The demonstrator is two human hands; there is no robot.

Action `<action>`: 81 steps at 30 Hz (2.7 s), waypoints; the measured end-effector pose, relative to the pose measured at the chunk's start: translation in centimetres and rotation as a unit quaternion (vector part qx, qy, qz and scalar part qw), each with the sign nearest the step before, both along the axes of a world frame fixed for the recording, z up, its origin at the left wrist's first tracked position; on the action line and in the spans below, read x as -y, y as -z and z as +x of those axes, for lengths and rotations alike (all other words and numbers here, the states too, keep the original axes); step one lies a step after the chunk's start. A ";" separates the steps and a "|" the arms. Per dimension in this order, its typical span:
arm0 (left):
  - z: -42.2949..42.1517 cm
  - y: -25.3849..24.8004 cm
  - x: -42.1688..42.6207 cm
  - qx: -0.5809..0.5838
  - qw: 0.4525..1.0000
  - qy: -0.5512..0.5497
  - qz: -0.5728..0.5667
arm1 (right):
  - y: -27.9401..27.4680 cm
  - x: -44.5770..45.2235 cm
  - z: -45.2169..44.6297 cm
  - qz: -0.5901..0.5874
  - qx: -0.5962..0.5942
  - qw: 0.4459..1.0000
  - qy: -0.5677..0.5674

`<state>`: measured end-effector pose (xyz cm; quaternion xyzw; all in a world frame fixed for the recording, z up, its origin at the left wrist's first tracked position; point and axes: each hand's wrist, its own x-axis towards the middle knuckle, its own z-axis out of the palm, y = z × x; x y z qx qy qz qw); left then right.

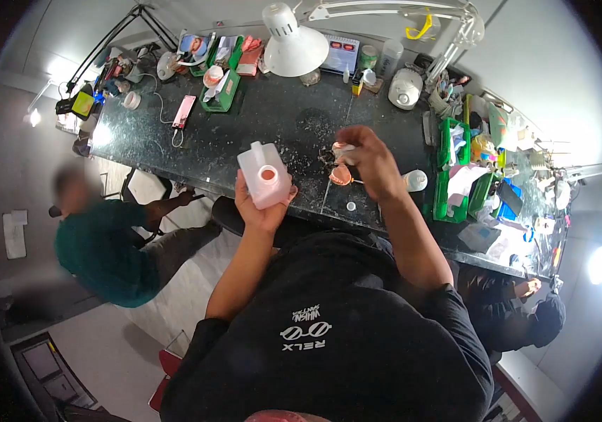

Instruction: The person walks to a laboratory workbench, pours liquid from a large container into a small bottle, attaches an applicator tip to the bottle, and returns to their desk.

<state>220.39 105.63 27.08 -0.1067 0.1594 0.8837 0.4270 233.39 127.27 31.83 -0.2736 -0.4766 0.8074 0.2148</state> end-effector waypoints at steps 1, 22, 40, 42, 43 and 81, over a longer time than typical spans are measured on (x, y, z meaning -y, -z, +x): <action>0.2 0.7 -0.3 -0.012 1.000 0.018 0.002 | -2.6 1.6 -0.2 0.093 -0.004 0.995 -0.040; 3.5 3.7 1.0 -0.111 0.983 0.079 -0.127 | -1.2 5.8 0.3 0.532 0.096 0.808 -0.234; 2.2 2.3 1.3 -0.070 0.970 0.142 -0.183 | -1.1 6.9 1.8 0.665 0.034 0.715 -0.210; 2.1 1.9 1.6 -0.110 0.970 0.137 -0.169 | -1.1 7.2 2.0 0.689 0.077 0.692 -0.202; 1.9 1.9 1.6 -0.141 0.966 0.121 -0.182 | -1.3 7.4 2.2 0.709 0.120 0.667 -0.193; 1.2 1.9 3.0 -0.126 0.952 0.149 -0.235 | -2.5 6.7 1.4 0.515 0.111 0.778 -0.343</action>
